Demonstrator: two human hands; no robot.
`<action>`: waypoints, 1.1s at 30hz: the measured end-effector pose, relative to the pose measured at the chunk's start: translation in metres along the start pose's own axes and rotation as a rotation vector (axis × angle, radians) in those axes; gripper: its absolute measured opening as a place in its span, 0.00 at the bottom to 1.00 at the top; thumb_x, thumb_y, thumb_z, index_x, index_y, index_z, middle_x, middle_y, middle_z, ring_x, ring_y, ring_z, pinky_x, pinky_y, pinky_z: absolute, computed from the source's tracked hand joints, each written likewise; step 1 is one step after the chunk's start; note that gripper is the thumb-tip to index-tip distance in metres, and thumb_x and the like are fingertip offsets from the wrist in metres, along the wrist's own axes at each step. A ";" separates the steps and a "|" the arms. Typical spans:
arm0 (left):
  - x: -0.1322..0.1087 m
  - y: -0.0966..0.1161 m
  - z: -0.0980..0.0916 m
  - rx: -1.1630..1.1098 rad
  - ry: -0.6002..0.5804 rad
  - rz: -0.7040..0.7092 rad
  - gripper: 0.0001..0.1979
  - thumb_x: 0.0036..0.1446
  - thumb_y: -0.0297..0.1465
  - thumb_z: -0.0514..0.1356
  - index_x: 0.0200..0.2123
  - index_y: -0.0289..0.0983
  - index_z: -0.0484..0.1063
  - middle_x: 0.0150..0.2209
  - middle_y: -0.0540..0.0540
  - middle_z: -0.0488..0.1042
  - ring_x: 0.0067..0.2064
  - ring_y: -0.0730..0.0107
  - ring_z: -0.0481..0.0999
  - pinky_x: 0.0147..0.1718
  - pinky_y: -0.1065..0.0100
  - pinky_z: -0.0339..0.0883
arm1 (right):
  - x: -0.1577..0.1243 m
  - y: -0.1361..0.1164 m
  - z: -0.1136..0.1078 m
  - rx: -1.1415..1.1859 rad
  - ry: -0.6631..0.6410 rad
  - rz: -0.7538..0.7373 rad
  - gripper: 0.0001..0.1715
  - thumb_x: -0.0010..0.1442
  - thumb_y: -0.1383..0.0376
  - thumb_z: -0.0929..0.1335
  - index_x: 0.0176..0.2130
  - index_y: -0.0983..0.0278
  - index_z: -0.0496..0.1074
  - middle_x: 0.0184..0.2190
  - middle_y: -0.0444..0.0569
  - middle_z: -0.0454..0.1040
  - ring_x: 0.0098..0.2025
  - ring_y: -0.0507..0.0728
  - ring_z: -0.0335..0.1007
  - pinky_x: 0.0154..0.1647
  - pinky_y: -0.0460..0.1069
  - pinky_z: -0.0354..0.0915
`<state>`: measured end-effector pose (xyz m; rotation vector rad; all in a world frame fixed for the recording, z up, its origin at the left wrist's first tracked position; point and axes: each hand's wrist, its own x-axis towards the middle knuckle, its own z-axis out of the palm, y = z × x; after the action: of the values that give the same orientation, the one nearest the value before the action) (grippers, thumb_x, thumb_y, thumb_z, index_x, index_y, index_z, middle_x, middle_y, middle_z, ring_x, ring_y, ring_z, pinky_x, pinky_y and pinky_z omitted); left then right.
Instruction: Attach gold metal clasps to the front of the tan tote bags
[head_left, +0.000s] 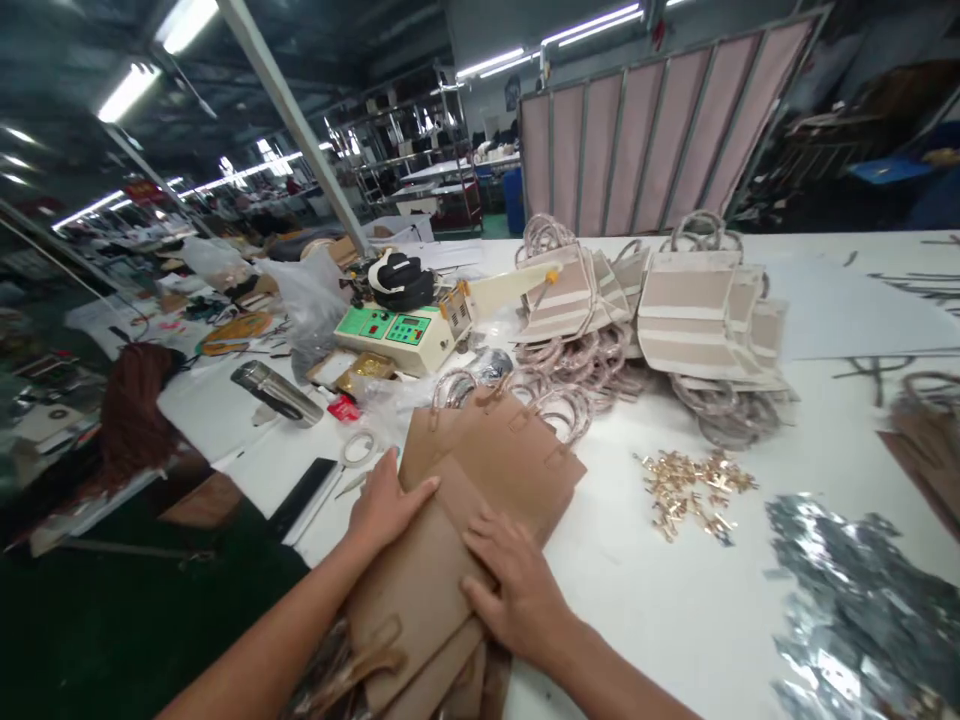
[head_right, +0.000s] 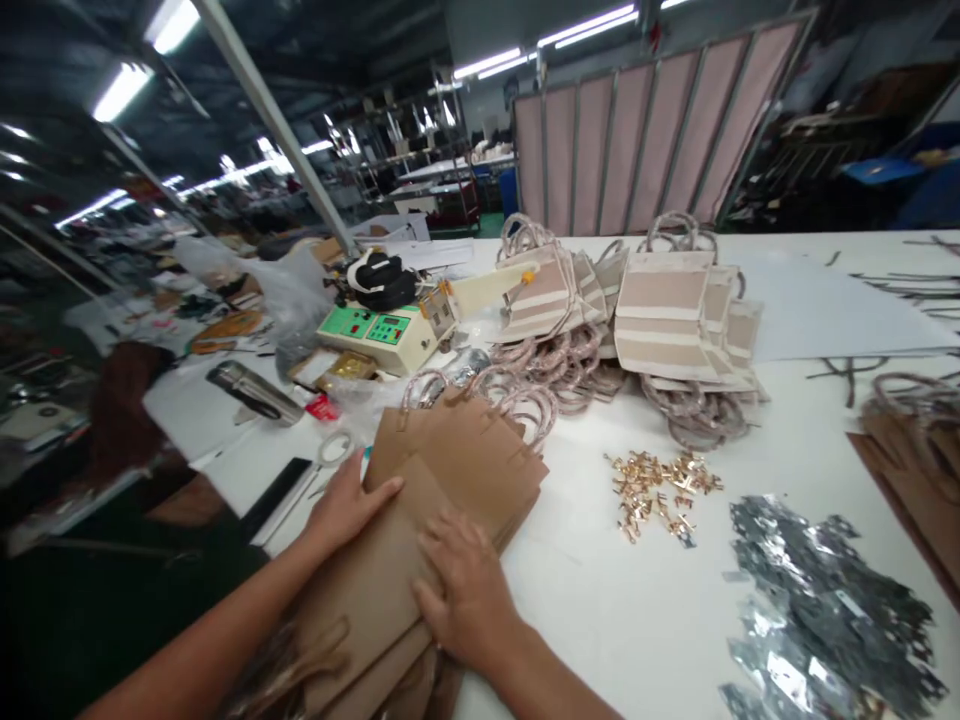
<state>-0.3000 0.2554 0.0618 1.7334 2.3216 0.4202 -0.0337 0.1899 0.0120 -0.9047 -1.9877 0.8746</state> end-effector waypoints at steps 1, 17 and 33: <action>-0.002 0.003 -0.004 0.070 0.046 0.044 0.47 0.57 0.54 0.61 0.70 0.32 0.55 0.71 0.30 0.58 0.73 0.42 0.57 0.69 0.48 0.55 | -0.011 0.003 -0.006 0.051 0.108 0.051 0.22 0.64 0.62 0.69 0.57 0.60 0.76 0.59 0.54 0.76 0.66 0.64 0.65 0.69 0.63 0.59; -0.053 0.058 -0.008 0.286 -0.064 0.263 0.37 0.57 0.51 0.61 0.60 0.29 0.70 0.62 0.26 0.72 0.63 0.36 0.71 0.60 0.50 0.65 | -0.097 0.060 0.035 1.272 0.326 0.897 0.35 0.55 0.44 0.76 0.53 0.63 0.77 0.55 0.59 0.78 0.61 0.66 0.72 0.64 0.60 0.65; -0.123 0.112 -0.021 -0.527 -0.465 0.267 0.50 0.51 0.39 0.69 0.74 0.36 0.53 0.73 0.35 0.57 0.73 0.46 0.59 0.70 0.50 0.54 | -0.083 0.060 0.017 1.673 0.441 0.836 0.45 0.57 0.51 0.78 0.66 0.64 0.67 0.57 0.55 0.78 0.61 0.67 0.73 0.62 0.60 0.72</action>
<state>-0.1720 0.1656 0.1208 1.6489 1.4992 0.5431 0.0066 0.1486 -0.0740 -0.6582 -0.0067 1.9933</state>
